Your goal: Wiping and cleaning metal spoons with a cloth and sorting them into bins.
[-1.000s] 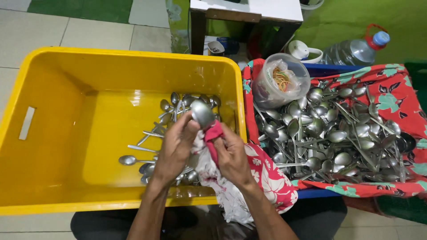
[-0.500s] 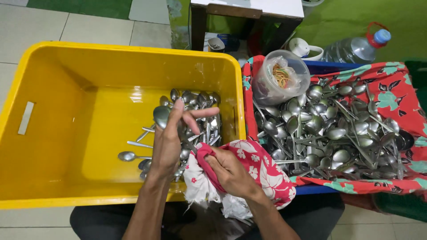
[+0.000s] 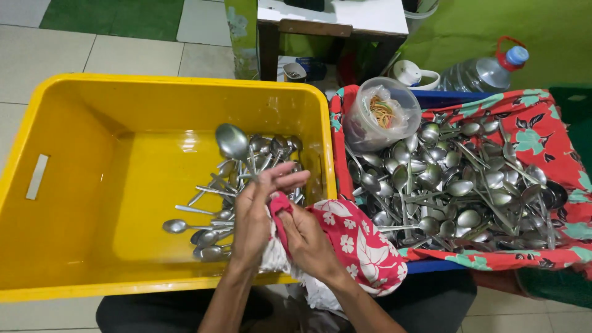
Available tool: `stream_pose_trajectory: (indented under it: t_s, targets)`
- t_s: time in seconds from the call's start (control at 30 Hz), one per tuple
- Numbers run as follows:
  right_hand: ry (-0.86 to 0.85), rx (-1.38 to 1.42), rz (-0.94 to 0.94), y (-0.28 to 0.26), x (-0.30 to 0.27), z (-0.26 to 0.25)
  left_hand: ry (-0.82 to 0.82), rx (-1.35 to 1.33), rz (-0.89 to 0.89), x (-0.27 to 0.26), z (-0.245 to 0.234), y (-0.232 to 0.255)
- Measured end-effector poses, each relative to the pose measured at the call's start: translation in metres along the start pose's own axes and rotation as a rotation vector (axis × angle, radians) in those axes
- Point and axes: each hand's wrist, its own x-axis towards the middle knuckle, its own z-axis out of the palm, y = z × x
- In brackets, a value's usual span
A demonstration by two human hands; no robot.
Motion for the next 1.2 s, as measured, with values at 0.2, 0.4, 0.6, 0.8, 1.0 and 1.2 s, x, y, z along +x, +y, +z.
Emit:
stream_pose_trajectory:
  t_s: [0.2, 0.4, 0.6, 0.8, 1.0, 1.2]
  targets:
    - [0.641, 0.242, 0.047, 0.017, -0.017, -0.022, 0.054, -0.229, -0.009, 0.009, -0.027, 0.002]
    - [0.260, -0.142, -0.375, -0.017, 0.001, 0.015, 0.098, 0.055, 0.151, -0.021, 0.008, -0.091]
    - [0.623, 0.125, -0.324, 0.004, 0.015, -0.027, -0.069, 0.158, -0.072, -0.018, -0.017, -0.049]
    - [0.103, -0.568, -0.623, -0.035, 0.029, -0.011, -0.024, 0.656, -0.046, -0.044, -0.027, -0.078]
    - [0.256, -0.365, -0.405, -0.032, 0.055, -0.033, -0.108, 0.752, 0.005, -0.060, -0.014, -0.035]
    - [0.442, -0.186, -0.302, -0.029, 0.049, -0.063, 0.125, 0.682, -0.041, -0.055, -0.035, -0.026]
